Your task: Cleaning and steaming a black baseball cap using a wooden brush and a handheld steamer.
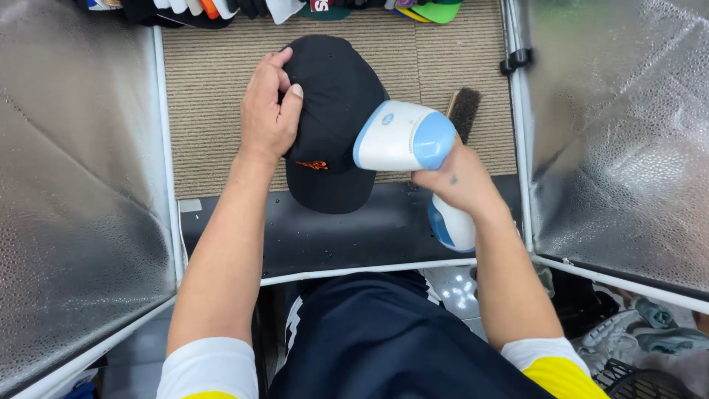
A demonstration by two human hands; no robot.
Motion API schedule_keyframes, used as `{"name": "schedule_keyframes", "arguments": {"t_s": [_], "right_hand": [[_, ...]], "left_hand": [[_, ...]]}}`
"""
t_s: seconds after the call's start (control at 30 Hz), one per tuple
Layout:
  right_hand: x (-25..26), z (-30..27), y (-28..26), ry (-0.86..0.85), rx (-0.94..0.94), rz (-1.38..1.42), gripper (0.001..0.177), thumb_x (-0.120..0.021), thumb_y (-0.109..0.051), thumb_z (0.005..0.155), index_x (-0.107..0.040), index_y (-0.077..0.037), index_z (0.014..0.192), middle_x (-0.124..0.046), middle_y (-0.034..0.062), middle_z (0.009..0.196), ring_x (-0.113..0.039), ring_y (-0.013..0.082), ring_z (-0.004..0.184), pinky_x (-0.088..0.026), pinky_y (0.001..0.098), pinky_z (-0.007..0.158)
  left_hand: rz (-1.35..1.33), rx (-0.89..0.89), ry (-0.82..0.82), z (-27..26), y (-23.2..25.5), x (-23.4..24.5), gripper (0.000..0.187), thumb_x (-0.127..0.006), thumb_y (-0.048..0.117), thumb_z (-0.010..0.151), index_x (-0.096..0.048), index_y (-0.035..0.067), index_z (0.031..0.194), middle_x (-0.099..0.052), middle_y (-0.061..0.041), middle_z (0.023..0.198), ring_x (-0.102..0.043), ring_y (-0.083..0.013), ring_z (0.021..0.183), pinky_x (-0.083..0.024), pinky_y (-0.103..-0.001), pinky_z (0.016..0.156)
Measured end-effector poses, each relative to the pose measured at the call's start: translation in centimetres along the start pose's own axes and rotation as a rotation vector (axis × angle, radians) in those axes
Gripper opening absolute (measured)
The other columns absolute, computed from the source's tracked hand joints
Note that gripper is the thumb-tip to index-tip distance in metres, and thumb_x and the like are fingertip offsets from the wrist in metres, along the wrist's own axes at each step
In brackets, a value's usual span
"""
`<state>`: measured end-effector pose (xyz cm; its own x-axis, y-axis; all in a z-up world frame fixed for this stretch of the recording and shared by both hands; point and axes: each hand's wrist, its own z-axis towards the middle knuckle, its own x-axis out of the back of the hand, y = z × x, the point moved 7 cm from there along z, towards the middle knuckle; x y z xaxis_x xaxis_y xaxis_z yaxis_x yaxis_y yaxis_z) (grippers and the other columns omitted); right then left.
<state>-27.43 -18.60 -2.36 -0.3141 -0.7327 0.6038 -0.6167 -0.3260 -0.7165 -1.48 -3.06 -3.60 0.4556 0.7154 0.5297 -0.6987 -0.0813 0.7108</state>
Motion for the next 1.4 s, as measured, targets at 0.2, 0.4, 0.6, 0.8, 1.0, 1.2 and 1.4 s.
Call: {"name": "schedule_keyframes", "arguments": {"t_s": [0.2, 0.4, 0.6, 0.8, 1.0, 1.2, 1.4], "right_hand": [[2.1, 2.6, -1.8, 0.047, -0.021, 0.054, 0.038, -0.066, -0.025, 0.072, -0.062, -0.016, 0.109, -0.068, 0.0021, 0.077, -0.066, 0.0157, 0.070, -0.051, 0.0349, 0.071], [0.3, 1.2, -0.7, -0.113, 0.029, 0.060, 0.033, -0.070, -0.018, 0.071, -0.063, -0.015, 0.102, -0.068, -0.0009, 0.085, -0.063, 0.0136, 0.085, -0.048, 0.0326, 0.077], [3.5, 3.6, -3.0, -0.128, -0.088, 0.008, 0.025, -0.070, -0.017, 0.079, -0.066, -0.010, 0.103, -0.069, 0.0063, 0.080, -0.067, 0.0182, 0.066, -0.055, 0.0357, 0.067], [3.3, 3.5, -4.1, -0.275, -0.087, -0.187, 0.018, -0.066, -0.021, 0.074, -0.066, -0.007, 0.087, -0.070, 0.0076, 0.073, -0.067, 0.0215, 0.067, -0.050, 0.0359, 0.068], [4.3, 4.1, -3.4, -0.290, -0.142, -0.340, 0.052, -0.072, -0.027, 0.073, -0.060, -0.016, 0.122, -0.073, 0.0062, 0.088, -0.066, 0.0235, 0.082, -0.047, 0.0372, 0.075], [4.3, 5.3, -3.7, -0.294, -0.081, -0.227, 0.025, -0.066, -0.024, 0.072, -0.068, -0.009, 0.092, -0.070, 0.0069, 0.078, -0.064, 0.0211, 0.070, -0.046, 0.0354, 0.064], [4.6, 6.1, -3.9, -0.310, -0.082, -0.216, 0.019, -0.072, -0.023, 0.079, -0.070, -0.010, 0.093, -0.071, 0.0053, 0.080, -0.064, 0.0192, 0.072, -0.048, 0.0343, 0.070]], "left_hand": [[0.002, -0.019, 0.004, -0.9, 0.4, -0.1, 0.039, -0.052, 0.017, 0.099, -0.056, 0.001, 0.134, -0.060, -0.004, 0.098, -0.047, -0.0470, 0.140, -0.037, -0.056, 0.120], [-0.018, -0.011, 0.028, -1.0, 0.4, 0.9, 0.021, -0.053, 0.014, 0.096, -0.056, 0.001, 0.112, -0.064, -0.015, 0.131, -0.046, -0.0449, 0.141, -0.039, -0.054, 0.116], [-0.018, -0.166, 0.004, -2.5, 2.8, 0.9, 0.027, -0.051, 0.009, 0.097, -0.057, -0.005, 0.120, -0.060, -0.009, 0.099, -0.047, -0.0513, 0.139, -0.036, -0.060, 0.122], [-0.023, -0.089, 0.031, -3.6, 1.5, 1.7, 0.042, -0.048, 0.010, 0.096, -0.053, -0.001, 0.136, -0.061, -0.007, 0.105, -0.042, -0.0471, 0.145, -0.036, -0.057, 0.123], [-0.048, -0.197, -0.006, -3.8, 2.7, 1.0, 0.010, -0.053, 0.012, 0.095, -0.049, 0.003, 0.096, -0.059, -0.018, 0.144, -0.042, -0.0541, 0.143, -0.040, -0.059, 0.118], [-0.053, -0.230, 0.004, -3.4, 2.9, 1.4, 0.008, -0.053, 0.008, 0.093, -0.048, 0.002, 0.094, -0.060, -0.024, 0.141, -0.043, -0.0535, 0.142, -0.040, -0.060, 0.119], [-0.025, -0.323, -0.024, -3.5, 4.4, 0.5, 0.014, -0.052, 0.013, 0.099, -0.052, 0.000, 0.093, -0.059, -0.021, 0.141, -0.044, -0.0540, 0.141, -0.041, -0.060, 0.119]]}}
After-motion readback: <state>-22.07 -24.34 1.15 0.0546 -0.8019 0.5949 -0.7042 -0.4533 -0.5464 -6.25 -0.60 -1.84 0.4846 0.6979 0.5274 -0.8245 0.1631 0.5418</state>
